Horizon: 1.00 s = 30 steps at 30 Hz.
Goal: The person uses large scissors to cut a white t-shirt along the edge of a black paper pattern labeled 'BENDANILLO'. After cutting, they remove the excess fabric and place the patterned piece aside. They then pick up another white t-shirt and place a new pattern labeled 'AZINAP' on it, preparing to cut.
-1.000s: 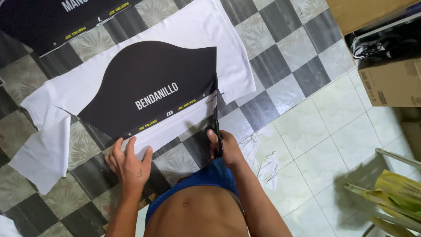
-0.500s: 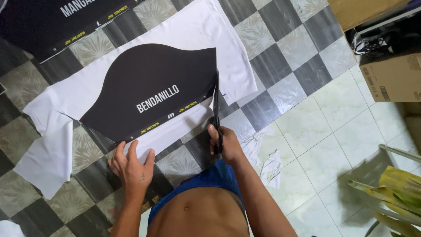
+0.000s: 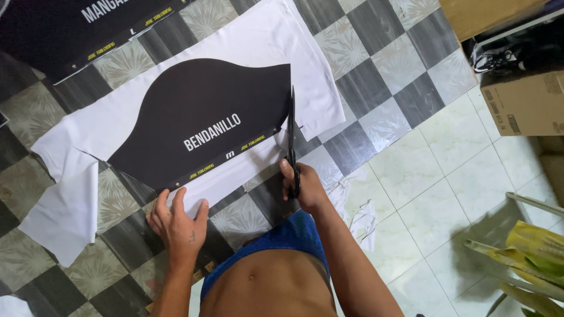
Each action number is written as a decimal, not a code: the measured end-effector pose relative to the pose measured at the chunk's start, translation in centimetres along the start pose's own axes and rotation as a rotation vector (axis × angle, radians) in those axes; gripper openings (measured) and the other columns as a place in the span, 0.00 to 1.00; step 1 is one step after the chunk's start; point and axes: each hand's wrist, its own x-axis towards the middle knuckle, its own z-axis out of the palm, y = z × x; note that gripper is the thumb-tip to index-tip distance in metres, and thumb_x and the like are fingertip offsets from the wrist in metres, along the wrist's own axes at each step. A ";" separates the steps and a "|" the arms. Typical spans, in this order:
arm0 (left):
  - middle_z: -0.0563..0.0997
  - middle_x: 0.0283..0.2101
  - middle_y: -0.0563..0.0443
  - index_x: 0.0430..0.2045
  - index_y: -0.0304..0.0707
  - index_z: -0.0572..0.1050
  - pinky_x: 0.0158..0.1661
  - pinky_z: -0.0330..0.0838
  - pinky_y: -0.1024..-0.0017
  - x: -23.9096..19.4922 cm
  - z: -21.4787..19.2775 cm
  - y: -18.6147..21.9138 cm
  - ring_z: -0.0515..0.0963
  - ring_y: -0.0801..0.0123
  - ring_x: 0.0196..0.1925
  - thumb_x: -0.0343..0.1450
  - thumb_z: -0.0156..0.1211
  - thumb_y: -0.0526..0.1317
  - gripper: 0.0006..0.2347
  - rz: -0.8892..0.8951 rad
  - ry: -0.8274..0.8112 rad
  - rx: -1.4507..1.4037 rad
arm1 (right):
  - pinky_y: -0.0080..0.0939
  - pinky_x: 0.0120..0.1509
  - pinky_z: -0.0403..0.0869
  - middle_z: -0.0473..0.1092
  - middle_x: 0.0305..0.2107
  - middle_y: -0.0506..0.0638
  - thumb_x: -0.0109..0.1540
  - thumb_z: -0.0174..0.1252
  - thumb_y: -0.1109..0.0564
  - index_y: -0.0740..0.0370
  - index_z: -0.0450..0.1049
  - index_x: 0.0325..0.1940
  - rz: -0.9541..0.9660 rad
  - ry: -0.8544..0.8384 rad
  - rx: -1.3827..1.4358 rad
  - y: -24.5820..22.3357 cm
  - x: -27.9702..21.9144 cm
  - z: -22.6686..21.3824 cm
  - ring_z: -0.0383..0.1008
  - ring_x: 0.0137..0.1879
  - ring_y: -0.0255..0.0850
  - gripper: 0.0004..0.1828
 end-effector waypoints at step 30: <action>0.73 0.71 0.35 0.61 0.39 0.84 0.68 0.64 0.30 0.3 0.0 0.0 0.74 0.34 0.68 0.75 0.77 0.52 0.23 0.024 0.046 -0.009 | 0.44 0.24 0.71 0.65 0.17 0.55 0.70 0.66 0.38 0.63 0.67 0.31 0.016 -0.001 -0.025 -2.3 3.4 0.0 0.66 0.19 0.45 0.29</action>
